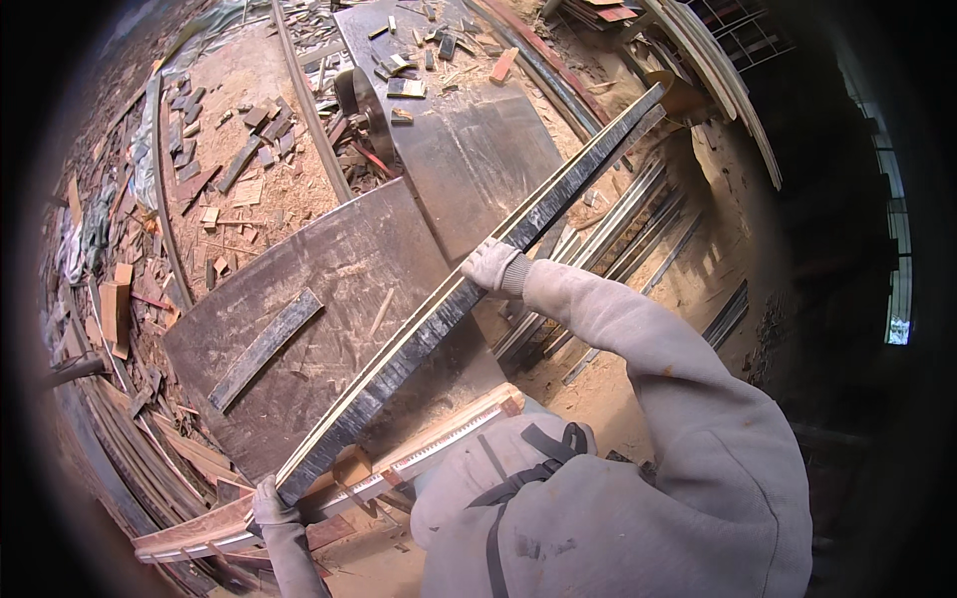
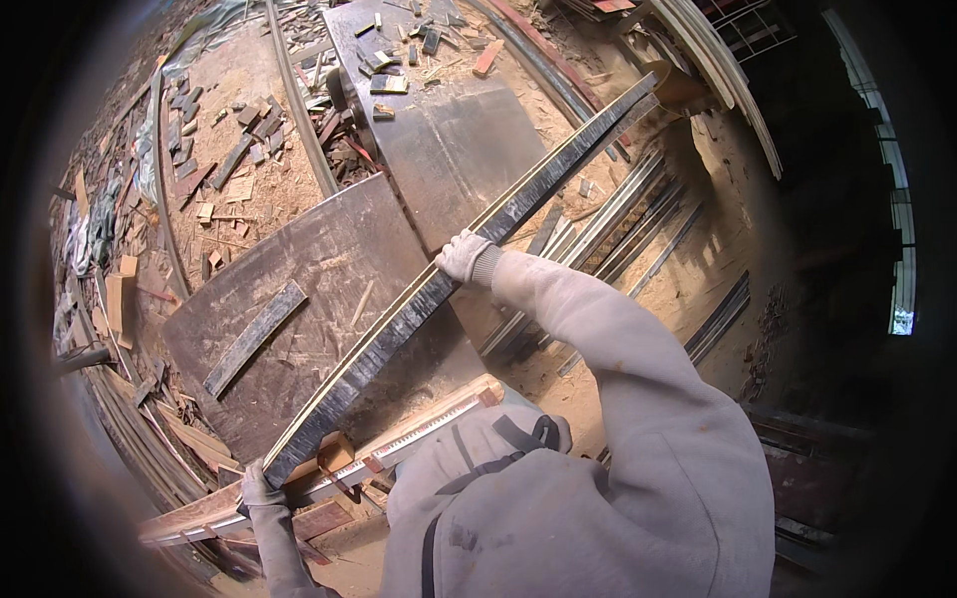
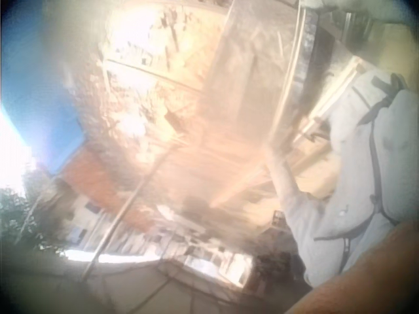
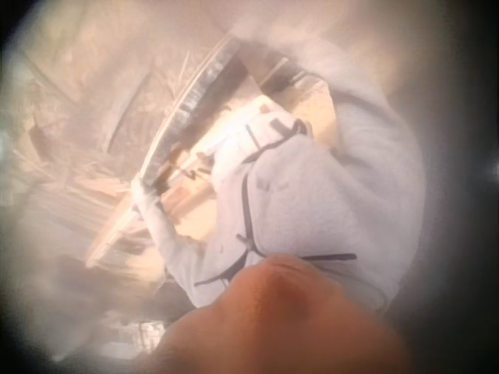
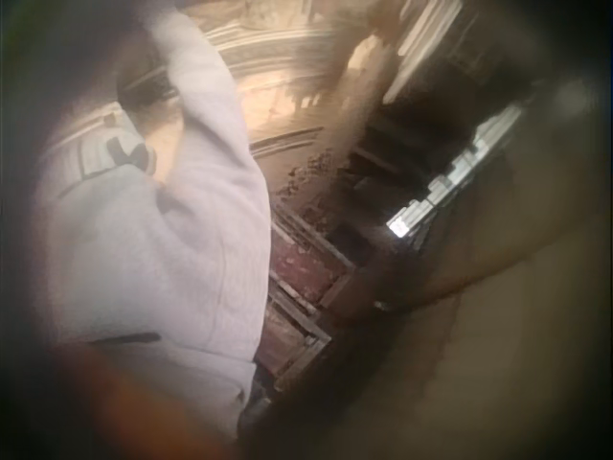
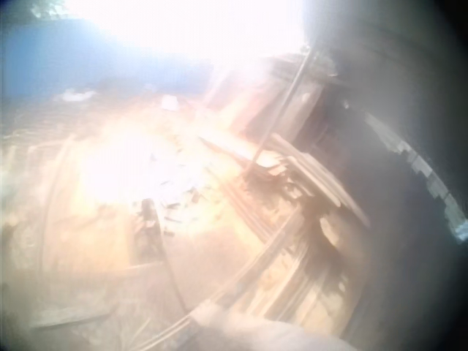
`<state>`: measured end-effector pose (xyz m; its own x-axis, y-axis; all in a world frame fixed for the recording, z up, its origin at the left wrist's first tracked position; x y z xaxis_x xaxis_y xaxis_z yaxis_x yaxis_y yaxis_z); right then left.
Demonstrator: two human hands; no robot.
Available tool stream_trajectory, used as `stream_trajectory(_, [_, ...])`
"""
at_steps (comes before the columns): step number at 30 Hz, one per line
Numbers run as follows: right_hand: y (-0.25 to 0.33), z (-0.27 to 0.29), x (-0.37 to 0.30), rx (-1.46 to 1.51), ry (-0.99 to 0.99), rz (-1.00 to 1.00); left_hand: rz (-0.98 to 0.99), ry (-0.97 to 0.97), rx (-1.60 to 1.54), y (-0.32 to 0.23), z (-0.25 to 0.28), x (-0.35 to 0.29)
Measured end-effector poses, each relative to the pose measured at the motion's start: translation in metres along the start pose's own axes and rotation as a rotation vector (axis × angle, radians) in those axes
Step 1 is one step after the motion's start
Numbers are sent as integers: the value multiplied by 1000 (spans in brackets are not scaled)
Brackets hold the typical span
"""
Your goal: The person uses a table saw to cut long wooden planks into shorter pieces. They feed each plank through the saw, collect the cut pieces, and stack them on the table. The person also moves a stack of cut pieces to a nearby pile.
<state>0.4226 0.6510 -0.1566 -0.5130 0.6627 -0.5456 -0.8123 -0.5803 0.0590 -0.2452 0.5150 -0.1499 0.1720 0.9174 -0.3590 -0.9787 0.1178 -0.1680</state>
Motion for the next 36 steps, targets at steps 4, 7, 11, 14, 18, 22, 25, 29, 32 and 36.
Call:
stream_trajectory(4, [5, 2, -10, -14, 52, 13, -45, -80, -30, 6, -11, 11])
stream_trajectory(7, [8, 21, -10, -31, 14, 88, 12, 65, -61, 16, -38, 11])
stream_trajectory(11, [11, 21, -20, -16, 33, 118, 48, 95, -81, 24, -50, 5])
stream_trajectory(14, [12, -3, -29, -42, 84, 55, -27, 1, -53, 17, -43, 0])
stream_trajectory(18, [0, -16, -24, -129, -61, -82, 152, 196, 4, 28, -67, -1])
stream_trajectory(22, [4, -26, -12, -154, -43, 113, 148, 100, 8, 25, -63, -2])
stream_trajectory(25, [0, -30, -2, -56, 36, 98, 83, 67, -29, 23, -48, -22])
stream_trajectory(29, [11, -11, 10, -64, 3, 141, -16, -141, 35, 1, -1, -53])
stream_trajectory(32, [7, -5, 1, -13, 42, 134, 166, 49, 91, -15, -5, -64])
stream_trajectory(36, [-44, -24, -47, 26, 165, -46, 26, -73, -4, -85, -12, -46])
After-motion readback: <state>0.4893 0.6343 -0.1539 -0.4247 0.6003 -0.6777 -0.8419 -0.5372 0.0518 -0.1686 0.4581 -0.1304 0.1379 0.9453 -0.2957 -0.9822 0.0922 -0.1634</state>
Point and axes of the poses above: each hand's wrist, its own x-axis towards the middle knuckle, its own z-axis out of the back of the hand, y = z × x, the point moved 10 cm from there along x, towards the middle knuckle, and after that the axes turned 9 degrees about z, right-handed, at the moved point
